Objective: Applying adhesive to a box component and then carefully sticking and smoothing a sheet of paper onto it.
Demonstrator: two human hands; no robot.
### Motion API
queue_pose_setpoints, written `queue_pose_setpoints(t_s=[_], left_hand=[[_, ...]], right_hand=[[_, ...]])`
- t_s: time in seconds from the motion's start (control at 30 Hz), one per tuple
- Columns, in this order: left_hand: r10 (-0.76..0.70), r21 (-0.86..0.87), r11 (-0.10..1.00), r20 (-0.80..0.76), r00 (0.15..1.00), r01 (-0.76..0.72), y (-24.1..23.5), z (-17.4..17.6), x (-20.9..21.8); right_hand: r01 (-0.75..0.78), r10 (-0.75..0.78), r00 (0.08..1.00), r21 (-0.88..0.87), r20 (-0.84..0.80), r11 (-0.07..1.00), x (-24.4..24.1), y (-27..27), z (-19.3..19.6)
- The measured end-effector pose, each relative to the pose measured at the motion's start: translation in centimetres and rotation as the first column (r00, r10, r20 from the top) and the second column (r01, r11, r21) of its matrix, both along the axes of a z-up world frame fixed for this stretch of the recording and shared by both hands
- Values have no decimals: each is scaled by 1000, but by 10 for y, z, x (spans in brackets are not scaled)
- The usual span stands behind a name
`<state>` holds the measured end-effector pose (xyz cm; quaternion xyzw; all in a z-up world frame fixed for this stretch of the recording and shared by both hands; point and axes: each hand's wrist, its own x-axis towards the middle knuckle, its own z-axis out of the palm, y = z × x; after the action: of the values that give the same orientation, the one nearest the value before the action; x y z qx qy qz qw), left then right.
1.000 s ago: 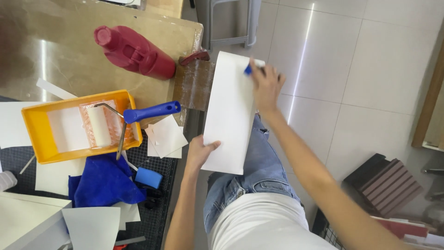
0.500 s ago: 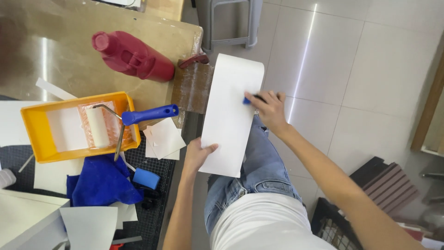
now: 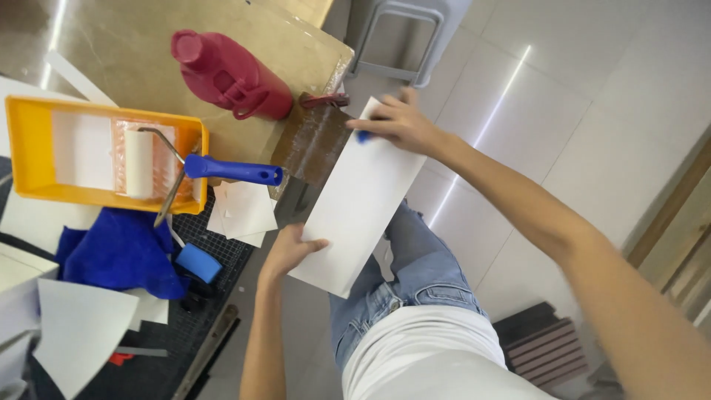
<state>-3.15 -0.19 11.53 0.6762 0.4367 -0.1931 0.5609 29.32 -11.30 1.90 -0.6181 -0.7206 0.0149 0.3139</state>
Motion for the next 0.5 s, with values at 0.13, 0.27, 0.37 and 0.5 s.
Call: queue_pose_setpoints(t_s=[0.13, 0.27, 0.37, 0.5], left_hand=[[17, 16, 1000, -37, 999, -16, 3, -10, -11], [64, 12, 998, -32, 997, -63, -2, 3, -6], [90, 8, 996, -38, 995, -90, -6, 6, -3], [138, -7, 990, -54, 989, -138, -4, 5, -8]], right_hand=[[31, -22, 998, -141, 63, 989, 18, -72, -8], [-63, 63, 996, -12, 58, 998, 16, 4, -29], [-91, 96, 993, -65, 70, 994, 22, 30, -22], [-147, 163, 985, -233, 51, 961, 21, -12, -7]])
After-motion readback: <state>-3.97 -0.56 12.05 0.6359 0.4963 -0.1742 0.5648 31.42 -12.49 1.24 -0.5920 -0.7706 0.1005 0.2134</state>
